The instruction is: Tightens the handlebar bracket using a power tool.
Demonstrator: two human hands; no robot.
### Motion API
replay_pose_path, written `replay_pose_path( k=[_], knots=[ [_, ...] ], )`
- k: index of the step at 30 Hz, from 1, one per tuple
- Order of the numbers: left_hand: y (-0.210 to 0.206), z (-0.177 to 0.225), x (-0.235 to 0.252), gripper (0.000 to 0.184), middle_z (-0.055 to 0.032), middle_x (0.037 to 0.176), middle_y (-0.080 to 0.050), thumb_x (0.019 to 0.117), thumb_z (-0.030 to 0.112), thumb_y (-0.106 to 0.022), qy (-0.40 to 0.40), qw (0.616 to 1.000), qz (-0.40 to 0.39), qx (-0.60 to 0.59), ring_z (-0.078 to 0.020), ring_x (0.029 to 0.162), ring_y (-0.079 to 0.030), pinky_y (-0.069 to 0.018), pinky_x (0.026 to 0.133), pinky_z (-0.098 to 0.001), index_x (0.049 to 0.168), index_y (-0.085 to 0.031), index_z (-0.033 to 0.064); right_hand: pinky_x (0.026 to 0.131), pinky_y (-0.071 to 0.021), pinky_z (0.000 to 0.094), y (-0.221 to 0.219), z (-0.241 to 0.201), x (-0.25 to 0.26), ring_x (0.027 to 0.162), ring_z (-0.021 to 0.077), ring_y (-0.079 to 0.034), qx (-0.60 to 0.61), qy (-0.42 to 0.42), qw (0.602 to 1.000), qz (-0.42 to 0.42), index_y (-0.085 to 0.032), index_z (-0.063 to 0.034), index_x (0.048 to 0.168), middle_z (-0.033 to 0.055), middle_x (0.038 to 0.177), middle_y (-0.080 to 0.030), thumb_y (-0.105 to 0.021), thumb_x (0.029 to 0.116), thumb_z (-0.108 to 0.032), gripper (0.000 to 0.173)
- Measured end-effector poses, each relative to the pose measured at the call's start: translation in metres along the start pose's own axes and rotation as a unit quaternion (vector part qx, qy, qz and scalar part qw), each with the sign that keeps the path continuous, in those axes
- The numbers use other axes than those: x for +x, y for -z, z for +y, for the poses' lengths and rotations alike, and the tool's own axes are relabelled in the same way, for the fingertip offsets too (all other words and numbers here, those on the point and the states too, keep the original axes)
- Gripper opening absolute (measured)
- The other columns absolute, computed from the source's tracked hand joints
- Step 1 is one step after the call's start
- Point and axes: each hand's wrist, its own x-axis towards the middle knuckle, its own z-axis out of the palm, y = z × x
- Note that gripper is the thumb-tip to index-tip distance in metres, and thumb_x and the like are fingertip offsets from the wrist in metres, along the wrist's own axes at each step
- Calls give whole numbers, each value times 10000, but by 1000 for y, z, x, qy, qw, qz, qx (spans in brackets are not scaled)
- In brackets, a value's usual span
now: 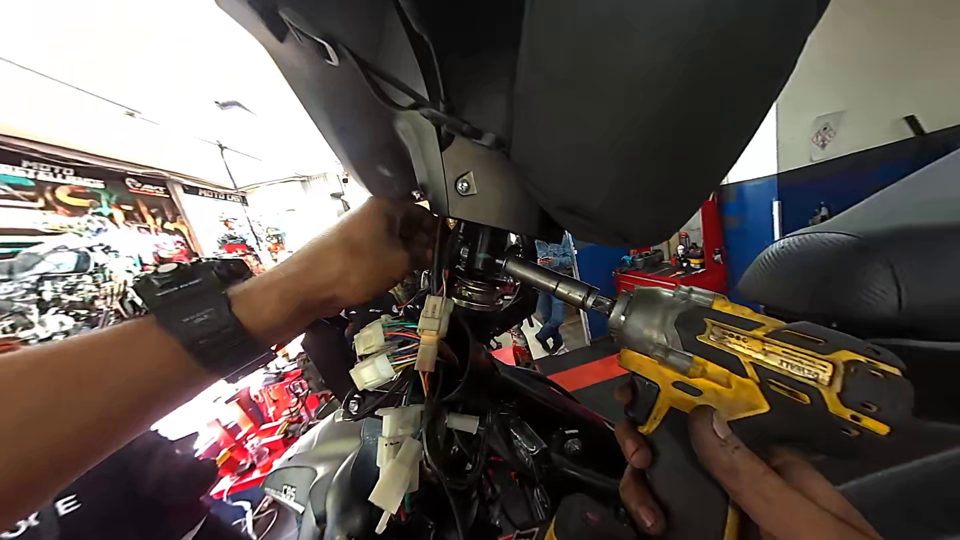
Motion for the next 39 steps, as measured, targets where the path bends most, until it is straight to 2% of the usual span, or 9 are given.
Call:
replay_pose_path(
  k=[7,10,15,19,22,25,28,34,39],
  knots=[
    [2,9,-5,158,-65,941,-720,937,-49,-649,63,995,7,-83,-142,780,-697,-607,674,-285,1059,-689,44,569,-619,350,-9,1,5,631,208,-656,-5,21,1000,3,-546,69,1179,169,913,-638,-311,1116,-194,359],
    [0,21,-9,95,-72,900,-715,942,-27,-655,100,990,36,-91,-143,713,-675,-589,611,-273,974,-711,43,566,-620,347,-12,-1,5,641,205,-662,-21,34,999,4,-533,50,1183,161,947,-641,-315,1116,-192,333],
    [-9,24,-12,117,-78,925,-740,937,-38,-631,108,981,79,-142,-158,790,-728,-629,666,-305,998,-693,40,568,-626,338,-10,-5,4,663,207,-678,-52,36,998,7,-535,44,1183,163,970,-661,-361,1109,-157,276],
    [-2,32,-13,103,-68,861,-718,926,9,-653,151,968,82,-182,-123,705,-679,-577,612,-246,1003,-703,55,579,-631,350,-8,-4,5,659,214,-676,-59,36,998,0,-521,52,1210,160,949,-650,-357,1114,-180,299],
    [5,32,-11,152,-68,869,-712,905,56,-675,177,966,69,-178,-117,695,-674,-554,572,-237,1056,-671,76,573,-629,345,-7,-5,7,648,208,-670,-72,34,997,-7,-516,44,1209,150,935,-645,-350,1114,-181,295],
    [15,32,-16,274,-91,1020,-721,954,65,-622,166,960,31,-222,-163,816,-722,-615,664,-294,1226,-623,95,568,-628,341,-7,-4,8,634,204,-668,-71,35,997,-10,-519,46,1189,148,922,-644,-351,1112,-174,287],
    [19,30,-19,343,-123,1083,-720,954,13,-594,151,954,2,-257,-212,826,-739,-637,662,-342,1290,-595,79,581,-626,354,-6,-4,9,637,217,-667,-70,19,997,-20,-534,58,1207,168,925,-651,-336,1118,-190,330],
    [19,30,-10,299,-133,1013,-723,931,46,-662,157,961,2,-227,-214,765,-728,-625,615,-345,1225,-609,65,593,-621,356,-10,0,13,631,223,-657,-76,42,996,-22,-556,74,1177,178,892,-646,-391,1107,-164,297],
    [15,39,-6,240,-137,1018,-697,968,60,-608,179,963,40,-199,-232,814,-721,-626,663,-378,1206,-578,56,610,-634,362,-12,-7,10,658,241,-686,-77,24,997,-3,-552,62,1138,201,927,-674,-374,1107,-125,260]
  ],
)
